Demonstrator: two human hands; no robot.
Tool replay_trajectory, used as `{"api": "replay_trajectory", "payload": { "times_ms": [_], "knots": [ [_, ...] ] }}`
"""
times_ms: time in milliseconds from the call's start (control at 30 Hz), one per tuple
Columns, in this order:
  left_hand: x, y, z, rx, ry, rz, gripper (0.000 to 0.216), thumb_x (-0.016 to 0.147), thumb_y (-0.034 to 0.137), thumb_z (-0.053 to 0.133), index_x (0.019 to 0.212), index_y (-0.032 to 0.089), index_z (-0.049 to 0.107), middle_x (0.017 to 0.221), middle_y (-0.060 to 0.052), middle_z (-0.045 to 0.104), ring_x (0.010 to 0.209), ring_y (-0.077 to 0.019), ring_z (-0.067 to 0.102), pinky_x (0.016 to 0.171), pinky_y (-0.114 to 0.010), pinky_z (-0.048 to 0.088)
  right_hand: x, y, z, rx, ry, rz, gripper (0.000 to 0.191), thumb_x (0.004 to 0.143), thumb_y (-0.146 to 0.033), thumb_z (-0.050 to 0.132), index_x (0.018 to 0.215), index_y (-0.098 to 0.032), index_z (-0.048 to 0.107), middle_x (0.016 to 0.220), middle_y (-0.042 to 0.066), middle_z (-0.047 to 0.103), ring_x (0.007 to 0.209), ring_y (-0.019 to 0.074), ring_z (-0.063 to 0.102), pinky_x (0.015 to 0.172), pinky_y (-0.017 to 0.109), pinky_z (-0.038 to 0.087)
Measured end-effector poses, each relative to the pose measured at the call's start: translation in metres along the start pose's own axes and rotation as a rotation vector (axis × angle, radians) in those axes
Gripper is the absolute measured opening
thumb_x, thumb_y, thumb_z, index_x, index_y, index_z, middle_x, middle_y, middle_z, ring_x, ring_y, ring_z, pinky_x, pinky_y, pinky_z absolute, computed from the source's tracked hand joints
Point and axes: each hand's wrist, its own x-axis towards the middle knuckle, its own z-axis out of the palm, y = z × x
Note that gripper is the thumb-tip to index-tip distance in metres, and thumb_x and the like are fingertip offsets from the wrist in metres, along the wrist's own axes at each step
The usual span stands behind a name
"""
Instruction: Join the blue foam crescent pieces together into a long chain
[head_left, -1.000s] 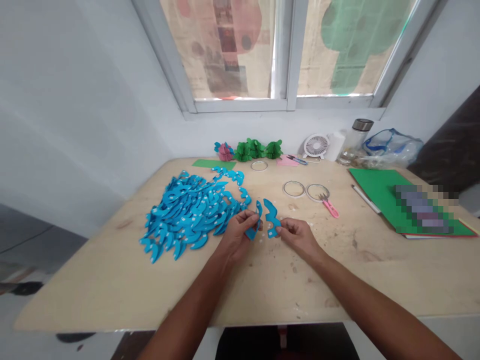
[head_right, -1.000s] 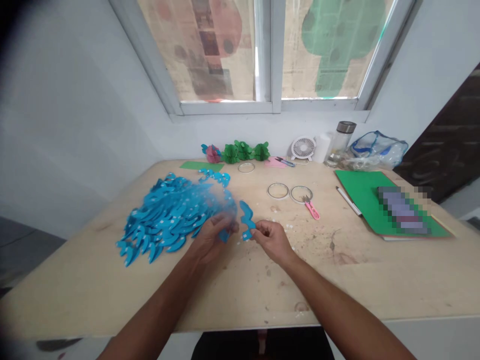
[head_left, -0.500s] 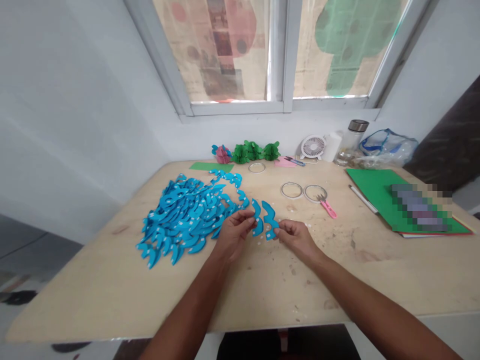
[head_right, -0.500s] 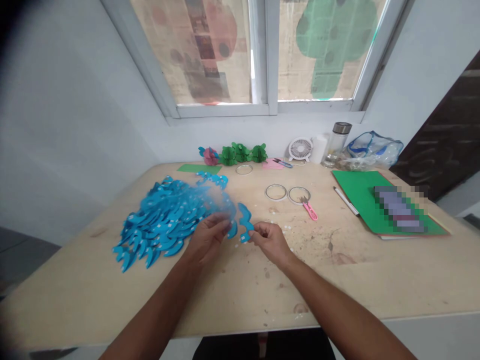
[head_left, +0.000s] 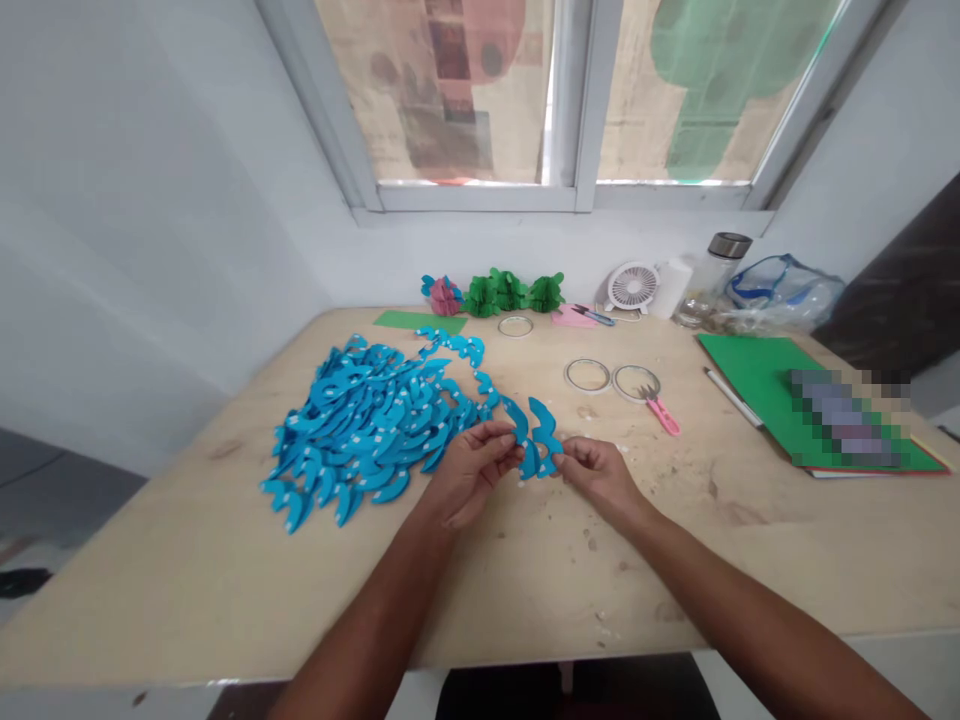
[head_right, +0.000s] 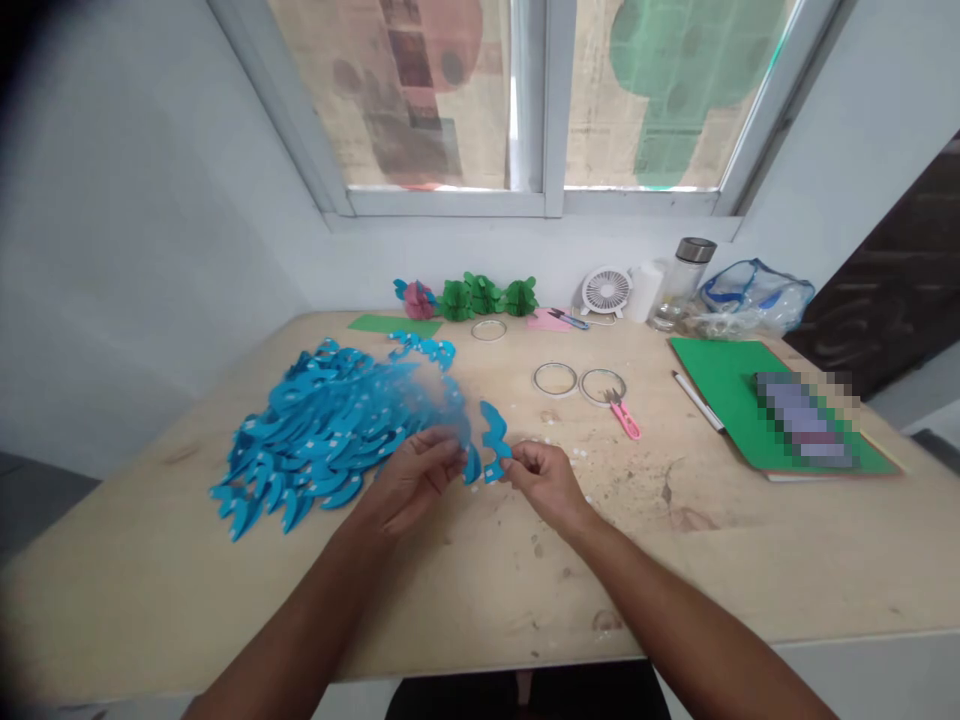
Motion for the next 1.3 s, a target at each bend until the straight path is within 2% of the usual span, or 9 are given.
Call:
{"api": "replay_trajectory", "payload": {
  "times_ms": [233,500,700,933,1100,1300],
  "knots": [
    [-0.004,-0.007,0.009,0.092,-0.055,0.013,0.022,0.059,0.022,0.079,0.069,0.013,0.061,0.059,-0.001,0.064,0.055,-0.0102,0.059,0.054,-0.02,0.045,0.0,-0.002,0.0,-0.04,0.007,-0.02,0.031,0.071,-0.042,0.06,0.057,-0.016,0.052,0.048,-0.006,0.039,0.045,0.0066,0.031,0.044,0.021,0.024],
    [0.0,-0.013,0.008,0.251,0.008,0.146,0.02,0.06,0.027,0.077,0.066,0.014,0.062,0.056,-0.001,0.062,0.05,-0.0098,0.052,0.049,-0.022,0.039,-0.003,-0.005,0.0,-0.093,-0.017,-0.032,0.03,0.073,-0.042,0.058,0.061,-0.015,0.055,0.051,-0.004,0.041,0.047,0.0072,0.033,0.045,0.021,0.026],
    [0.002,-0.014,0.009,0.321,0.019,0.226,0.018,0.06,0.026,0.076,0.06,0.015,0.061,0.052,0.0,0.059,0.047,-0.0098,0.049,0.047,-0.022,0.038,-0.003,-0.003,-0.002,-0.11,-0.013,-0.042,0.031,0.074,-0.042,0.058,0.058,-0.016,0.05,0.052,-0.004,0.038,0.049,0.0082,0.032,0.046,0.022,0.026],
    [0.002,-0.014,0.009,0.347,0.064,0.208,0.02,0.059,0.027,0.075,0.06,0.014,0.06,0.052,0.001,0.059,0.046,-0.0086,0.048,0.047,-0.021,0.037,-0.002,0.001,-0.002,-0.097,-0.026,-0.015,0.03,0.075,-0.04,0.059,0.059,-0.015,0.053,0.052,-0.004,0.04,0.049,0.0081,0.033,0.047,0.022,0.026],
    [0.003,-0.014,0.007,0.351,0.06,0.198,0.02,0.061,0.027,0.074,0.06,0.013,0.06,0.053,0.0,0.06,0.046,-0.0088,0.049,0.046,-0.021,0.038,-0.002,0.001,-0.003,-0.107,-0.05,-0.022,0.029,0.075,-0.041,0.059,0.062,-0.015,0.058,0.054,-0.003,0.044,0.051,0.0089,0.036,0.049,0.022,0.029],
    [0.003,-0.014,0.007,0.344,0.041,0.208,0.02,0.061,0.026,0.075,0.059,0.014,0.06,0.052,0.0,0.059,0.045,-0.009,0.049,0.046,-0.021,0.039,-0.003,-0.002,-0.003,-0.129,-0.052,-0.038,0.032,0.075,-0.044,0.058,0.061,-0.015,0.055,0.054,-0.002,0.044,0.05,0.0086,0.035,0.047,0.022,0.028]
  ]
}}
